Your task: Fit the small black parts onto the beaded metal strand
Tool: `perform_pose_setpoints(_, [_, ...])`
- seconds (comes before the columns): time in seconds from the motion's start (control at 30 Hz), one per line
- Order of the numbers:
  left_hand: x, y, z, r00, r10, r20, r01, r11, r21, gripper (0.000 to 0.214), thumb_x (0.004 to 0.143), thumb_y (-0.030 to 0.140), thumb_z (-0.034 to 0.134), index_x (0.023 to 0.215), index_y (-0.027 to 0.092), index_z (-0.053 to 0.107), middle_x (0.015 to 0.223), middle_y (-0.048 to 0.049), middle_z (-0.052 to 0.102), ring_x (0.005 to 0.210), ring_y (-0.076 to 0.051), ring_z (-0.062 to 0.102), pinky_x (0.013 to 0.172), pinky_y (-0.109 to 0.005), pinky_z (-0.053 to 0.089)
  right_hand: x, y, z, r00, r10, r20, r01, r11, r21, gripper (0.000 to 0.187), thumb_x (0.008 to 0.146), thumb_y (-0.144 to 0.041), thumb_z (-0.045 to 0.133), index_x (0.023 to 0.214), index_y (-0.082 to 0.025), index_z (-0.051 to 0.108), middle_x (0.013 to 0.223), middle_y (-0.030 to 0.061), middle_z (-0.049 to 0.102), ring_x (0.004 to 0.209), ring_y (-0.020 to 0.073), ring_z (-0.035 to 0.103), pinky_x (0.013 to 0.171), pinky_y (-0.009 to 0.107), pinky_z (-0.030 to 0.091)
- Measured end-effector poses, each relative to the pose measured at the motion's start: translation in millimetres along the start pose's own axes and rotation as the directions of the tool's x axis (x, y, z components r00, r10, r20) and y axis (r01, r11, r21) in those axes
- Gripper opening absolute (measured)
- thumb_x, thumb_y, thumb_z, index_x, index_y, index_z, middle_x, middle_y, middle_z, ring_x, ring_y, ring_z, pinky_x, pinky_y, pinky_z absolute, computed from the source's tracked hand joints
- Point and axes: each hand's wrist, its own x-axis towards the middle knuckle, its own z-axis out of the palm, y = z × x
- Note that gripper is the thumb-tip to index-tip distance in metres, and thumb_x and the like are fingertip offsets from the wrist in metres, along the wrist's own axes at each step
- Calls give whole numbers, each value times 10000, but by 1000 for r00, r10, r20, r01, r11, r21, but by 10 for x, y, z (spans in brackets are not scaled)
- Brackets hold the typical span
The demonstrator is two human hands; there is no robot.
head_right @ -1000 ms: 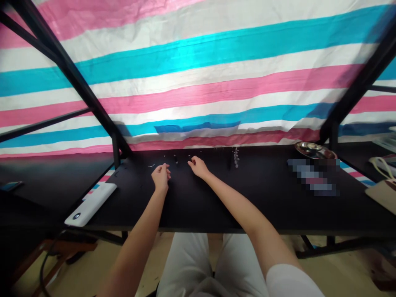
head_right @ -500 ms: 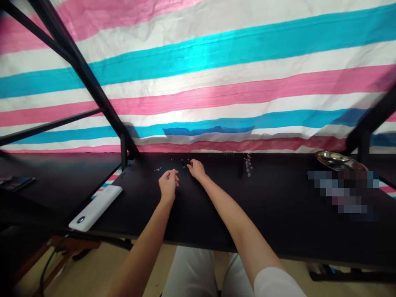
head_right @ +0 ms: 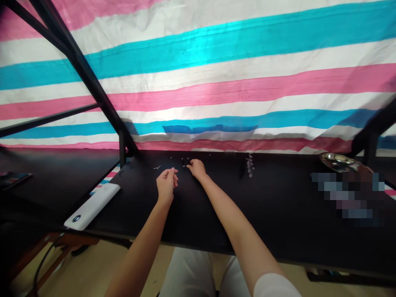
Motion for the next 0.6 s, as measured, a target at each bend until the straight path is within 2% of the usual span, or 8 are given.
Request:
perform_pose_setpoints(0.13, [12, -14, 0, 1000, -2, -5, 2, 1000, 4, 271, 734, 396, 559, 693, 129, 582, 468, 44, 470, 319, -44, 383, 324, -171, 259, 2, 10, 0, 1000, 12, 1, -12, 1000, 17, 163, 725, -332, 646, 749, -171, 659, 700, 17, 618, 649, 126, 541, 576, 216, 346])
perform_pose_setpoints(0.3, [8, -2, 8, 1000, -3, -21, 3, 1000, 2, 270, 731, 394, 553, 691, 128, 583, 465, 44, 465, 313, -40, 368, 321, -170, 252, -23, -2, -27, 1000, -23, 16, 23, 1000, -21, 206, 750, -346, 630, 843, -169, 678, 791, 41, 647, 721, 146, 574, 634, 227, 377])
perform_pose_setpoints(0.6, [19, -30, 12, 1000, 6, -14, -6, 1000, -1, 275, 730, 400, 549, 678, 132, 576, 450, 49, 459, 308, -40, 362, 330, -171, 262, -304, -106, -152, 997, -77, 2, 74, 946, -317, 272, 865, -349, 480, 977, -159, 640, 990, 123, 614, 928, 212, 560, 788, 299, 395])
